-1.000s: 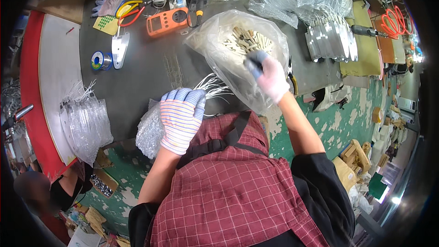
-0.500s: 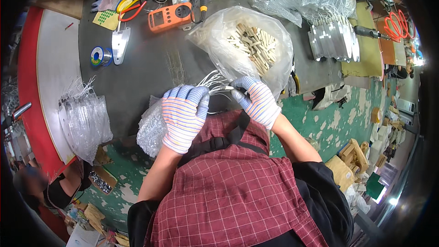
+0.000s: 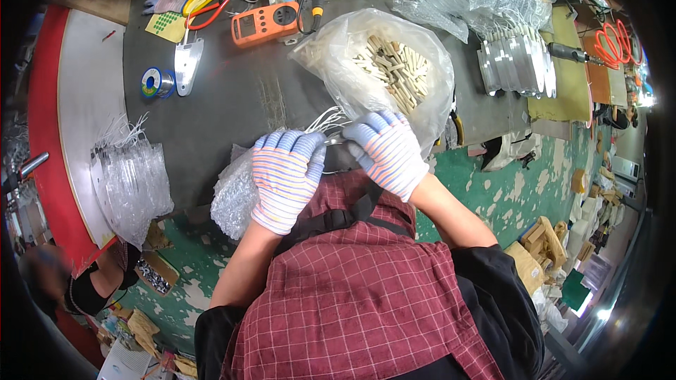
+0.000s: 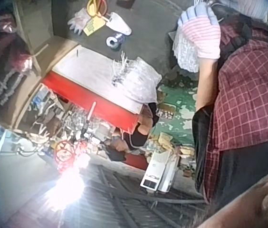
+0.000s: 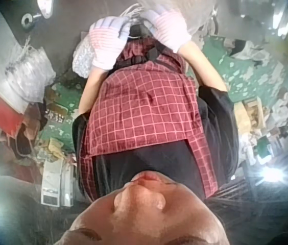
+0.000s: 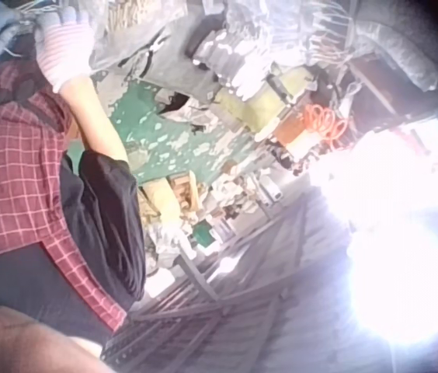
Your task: The person is assembling electronic components, specifically attaching white plastic sleeves or connectors to bundles of wires at a workbench.
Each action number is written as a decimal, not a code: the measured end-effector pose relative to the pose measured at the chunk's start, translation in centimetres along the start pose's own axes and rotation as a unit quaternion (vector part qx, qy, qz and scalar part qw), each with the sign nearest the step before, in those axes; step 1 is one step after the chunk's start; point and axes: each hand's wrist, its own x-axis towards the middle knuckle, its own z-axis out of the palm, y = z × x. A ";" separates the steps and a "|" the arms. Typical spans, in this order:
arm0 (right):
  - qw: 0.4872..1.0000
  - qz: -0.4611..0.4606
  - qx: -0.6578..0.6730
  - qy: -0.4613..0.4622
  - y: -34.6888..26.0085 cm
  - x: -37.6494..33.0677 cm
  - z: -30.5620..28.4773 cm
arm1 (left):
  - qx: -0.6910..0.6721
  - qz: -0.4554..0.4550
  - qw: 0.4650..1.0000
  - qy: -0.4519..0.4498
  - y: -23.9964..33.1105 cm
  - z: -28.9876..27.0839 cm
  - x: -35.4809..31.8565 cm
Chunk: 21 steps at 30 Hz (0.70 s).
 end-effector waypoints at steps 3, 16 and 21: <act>0.998 -0.048 -0.048 -0.003 -1.3 1.1 0.5 | -0.017 -0.023 0.999 0.020 0.4 -1.2 -0.8; 0.990 0.035 0.067 -0.119 -3.7 2.9 2.5 | 0.135 -0.059 0.989 -0.023 -2.1 -4.4 -7.6; 0.992 -0.114 0.031 -0.053 -2.7 3.9 2.1 | 0.088 -0.035 0.995 -0.037 -2.3 -6.0 -7.3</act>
